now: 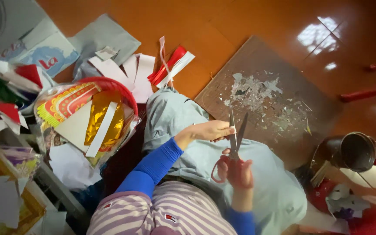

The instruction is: Cutting strips of paper using scissors and organizing them into stacks.

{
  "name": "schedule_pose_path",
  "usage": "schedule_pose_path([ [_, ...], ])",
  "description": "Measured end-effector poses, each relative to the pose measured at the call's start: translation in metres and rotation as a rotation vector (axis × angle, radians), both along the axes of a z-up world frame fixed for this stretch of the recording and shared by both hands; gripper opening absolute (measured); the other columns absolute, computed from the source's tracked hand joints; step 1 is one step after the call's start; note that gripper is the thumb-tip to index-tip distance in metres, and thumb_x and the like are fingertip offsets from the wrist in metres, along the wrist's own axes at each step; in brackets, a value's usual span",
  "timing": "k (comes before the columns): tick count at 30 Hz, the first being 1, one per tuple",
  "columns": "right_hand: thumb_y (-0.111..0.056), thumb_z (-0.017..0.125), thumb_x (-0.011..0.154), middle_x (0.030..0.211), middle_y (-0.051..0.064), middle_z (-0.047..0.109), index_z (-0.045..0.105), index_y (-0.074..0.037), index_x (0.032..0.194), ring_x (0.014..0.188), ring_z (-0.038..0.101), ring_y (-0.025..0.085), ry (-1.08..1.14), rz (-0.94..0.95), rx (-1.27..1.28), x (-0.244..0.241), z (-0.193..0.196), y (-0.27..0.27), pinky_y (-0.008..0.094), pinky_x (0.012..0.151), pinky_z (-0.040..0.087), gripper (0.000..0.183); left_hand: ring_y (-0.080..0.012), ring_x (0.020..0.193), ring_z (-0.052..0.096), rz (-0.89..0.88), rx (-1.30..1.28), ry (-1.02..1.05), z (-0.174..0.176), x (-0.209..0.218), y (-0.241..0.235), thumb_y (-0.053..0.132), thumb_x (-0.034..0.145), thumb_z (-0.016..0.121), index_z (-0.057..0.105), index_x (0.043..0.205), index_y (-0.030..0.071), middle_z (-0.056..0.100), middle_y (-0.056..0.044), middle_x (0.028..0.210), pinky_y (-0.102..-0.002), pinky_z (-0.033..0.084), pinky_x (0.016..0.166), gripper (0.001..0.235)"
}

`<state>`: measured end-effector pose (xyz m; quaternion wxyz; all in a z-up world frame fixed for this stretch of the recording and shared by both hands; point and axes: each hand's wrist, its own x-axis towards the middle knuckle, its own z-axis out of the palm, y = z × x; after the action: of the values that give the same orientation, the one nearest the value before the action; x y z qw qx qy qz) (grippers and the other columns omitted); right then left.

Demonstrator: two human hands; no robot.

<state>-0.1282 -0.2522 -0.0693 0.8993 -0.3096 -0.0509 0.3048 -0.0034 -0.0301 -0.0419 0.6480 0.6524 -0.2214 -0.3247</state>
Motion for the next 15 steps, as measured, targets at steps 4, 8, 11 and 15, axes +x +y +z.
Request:
schedule_pose_path([
  [4, -0.073, 0.051, 0.093, 0.08, 0.007, 0.052, 0.045, -0.001, 0.139, 0.056, 0.045, 0.014, 0.091, -0.002, 0.029, -0.002, 0.003, -0.002, 0.029, 0.048, 0.035, 0.086, -0.0107, 0.057, 0.052, -0.036, 0.038, 0.006, -0.003, 0.004, -0.002, 0.053, 0.106, 0.043, 0.057, 0.088, 0.006, 0.052, -0.001, 0.066, -0.029, 0.044, 0.05, 0.053],
  [8, -0.068, 0.05, 0.102, 0.072, 0.002, 0.048, 0.047, 0.006, 0.139, 0.047, 0.037, 0.01, 0.001, -0.122, -0.088, -0.006, -0.009, -0.006, 0.027, 0.039, 0.028, 0.082, -0.0123, 0.059, 0.054, -0.052, 0.086, -0.055, -0.003, 0.01, -0.005, 0.054, 0.105, 0.043, 0.063, 0.09, 0.005, 0.056, -0.002, 0.068, -0.032, 0.045, 0.053, 0.055],
  [11, -0.065, 0.049, 0.099, 0.071, 0.002, 0.05, 0.047, -0.002, 0.139, 0.04, 0.034, 0.008, 0.05, -0.134, -0.024, -0.002, -0.018, -0.01, 0.025, 0.033, 0.027, 0.075, -0.0176, 0.068, 0.058, -0.124, 0.11, -0.163, -0.008, 0.018, -0.008, 0.049, 0.108, 0.045, 0.066, 0.094, 0.005, 0.061, -0.007, 0.074, -0.038, 0.049, 0.062, 0.05],
  [15, -0.064, 0.047, 0.1, 0.071, 0.002, 0.049, 0.05, -0.008, 0.139, 0.041, 0.033, 0.009, 0.124, -0.214, 0.12, 0.01, -0.03, -0.026, 0.025, 0.032, 0.028, 0.068, -0.0233, 0.09, 0.069, -0.184, -0.002, -0.361, -0.016, 0.088, -0.014, 0.035, 0.104, 0.047, 0.066, 0.105, 0.008, 0.071, -0.008, 0.097, -0.041, 0.054, 0.078, 0.034],
])
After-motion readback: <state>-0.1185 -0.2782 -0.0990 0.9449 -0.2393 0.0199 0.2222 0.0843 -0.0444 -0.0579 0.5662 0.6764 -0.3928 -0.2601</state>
